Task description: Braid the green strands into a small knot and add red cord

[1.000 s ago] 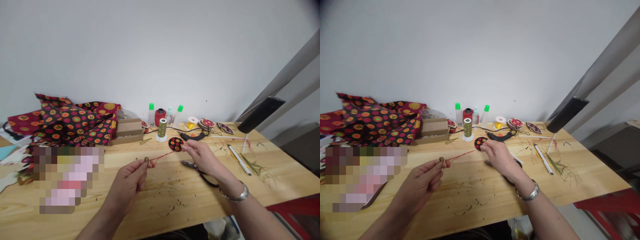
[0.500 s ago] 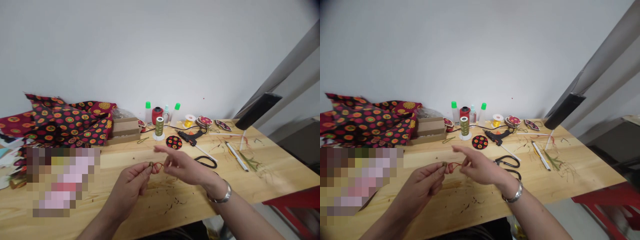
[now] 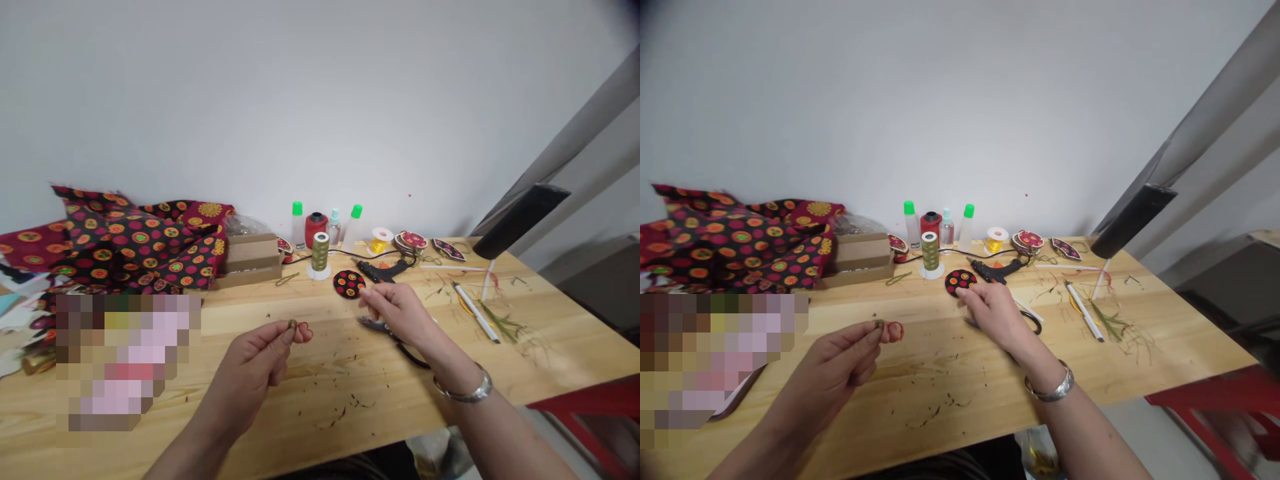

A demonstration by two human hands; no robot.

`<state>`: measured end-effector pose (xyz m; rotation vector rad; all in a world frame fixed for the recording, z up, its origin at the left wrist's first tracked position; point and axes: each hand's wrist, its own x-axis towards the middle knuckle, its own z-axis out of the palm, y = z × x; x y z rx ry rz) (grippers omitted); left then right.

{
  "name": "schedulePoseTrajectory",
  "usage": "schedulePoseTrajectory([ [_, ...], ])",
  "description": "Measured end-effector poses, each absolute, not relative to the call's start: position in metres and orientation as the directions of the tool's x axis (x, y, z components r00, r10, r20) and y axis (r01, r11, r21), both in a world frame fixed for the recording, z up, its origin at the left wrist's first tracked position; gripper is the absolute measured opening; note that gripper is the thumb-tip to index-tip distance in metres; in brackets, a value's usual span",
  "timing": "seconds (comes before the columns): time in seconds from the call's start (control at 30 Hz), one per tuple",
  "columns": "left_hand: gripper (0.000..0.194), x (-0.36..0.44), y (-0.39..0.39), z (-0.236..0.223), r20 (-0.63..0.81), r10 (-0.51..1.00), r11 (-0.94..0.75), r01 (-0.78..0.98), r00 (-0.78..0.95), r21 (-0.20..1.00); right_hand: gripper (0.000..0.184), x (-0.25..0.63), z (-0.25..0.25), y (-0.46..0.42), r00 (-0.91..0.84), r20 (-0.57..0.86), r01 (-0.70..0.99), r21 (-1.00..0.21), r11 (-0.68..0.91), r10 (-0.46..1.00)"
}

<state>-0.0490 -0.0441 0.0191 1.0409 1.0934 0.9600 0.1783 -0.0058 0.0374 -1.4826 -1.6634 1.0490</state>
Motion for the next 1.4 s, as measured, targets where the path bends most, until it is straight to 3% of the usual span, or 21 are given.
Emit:
schedulePoseTrajectory([
  [0.13, 0.025, -0.045, -0.046, 0.021, -0.209, 0.951, 0.225, -0.049, 0.228, 0.973, 0.028, 0.158, 0.033, -0.016, -0.305, 0.072, 0.267, -0.951, 0.157, 0.950],
  [0.2, 0.023, -0.043, -0.048, 0.024, -0.197, 0.948, 0.213, -0.035, 0.251, 0.976, 0.039, 0.145, 0.030, -0.018, -0.437, 0.095, 0.134, -0.977, 0.169, 0.895],
  [0.3, 0.023, -0.043, -0.050, 0.027, -0.183, 0.949, 0.188, 0.006, 0.256, 0.982, 0.026, 0.136, 0.026, -0.018, -0.552, -0.039, 0.127, -0.991, 0.038, 0.833],
  [0.47, 0.027, -0.047, -0.049, 0.025, -0.204, 0.954, 0.195, 0.062, 0.218, 0.979, 0.022, 0.148, 0.029, -0.013, -0.392, -0.177, 0.284, -0.957, -0.065, 0.903],
  [0.87, 0.027, -0.064, -0.040, 0.015, -0.156, 0.983, 0.154, 0.024, 0.097, 0.988, 0.028, 0.185, 0.031, -0.005, -0.165, -0.142, 0.121, -0.985, -0.123, 0.976],
  [0.93, 0.028, -0.072, -0.041, 0.015, -0.148, 0.984, 0.137, 0.118, 0.097, 0.984, 0.029, 0.194, 0.031, -0.002, -0.098, -0.116, 0.105, -0.989, -0.106, 0.988],
  [1.0, 0.027, -0.076, -0.046, 0.016, -0.154, 0.969, 0.086, 0.322, 0.191, 0.943, 0.030, 0.202, 0.032, -0.001, -0.059, -0.073, 0.120, -0.991, -0.066, 0.996],
  [1.13, 0.024, -0.073, -0.058, 0.022, -0.006, 0.836, -0.357, 0.553, 0.548, 0.753, 0.028, 0.210, 0.033, -0.001, -0.026, 0.006, 0.203, -0.979, 0.012, 1.000],
  [1.23, 0.024, -0.068, -0.060, 0.027, 0.163, 0.889, -0.445, 0.723, 0.428, 0.528, 0.028, 0.207, 0.035, -0.003, -0.037, -0.002, 0.227, -0.974, 0.007, 0.999],
  [1.33, 0.020, -0.065, -0.055, 0.034, 0.350, 0.880, -0.471, 0.692, 0.321, 0.547, 0.027, 0.200, 0.038, -0.007, -0.079, -0.039, 0.203, -0.979, -0.022, 0.996],
  [1.4, 0.016, -0.062, -0.050, 0.039, 0.354, 0.876, -0.483, 0.630, 0.329, 0.608, 0.025, 0.194, 0.042, -0.010, -0.124, -0.070, 0.191, -0.981, -0.045, 0.990],
])
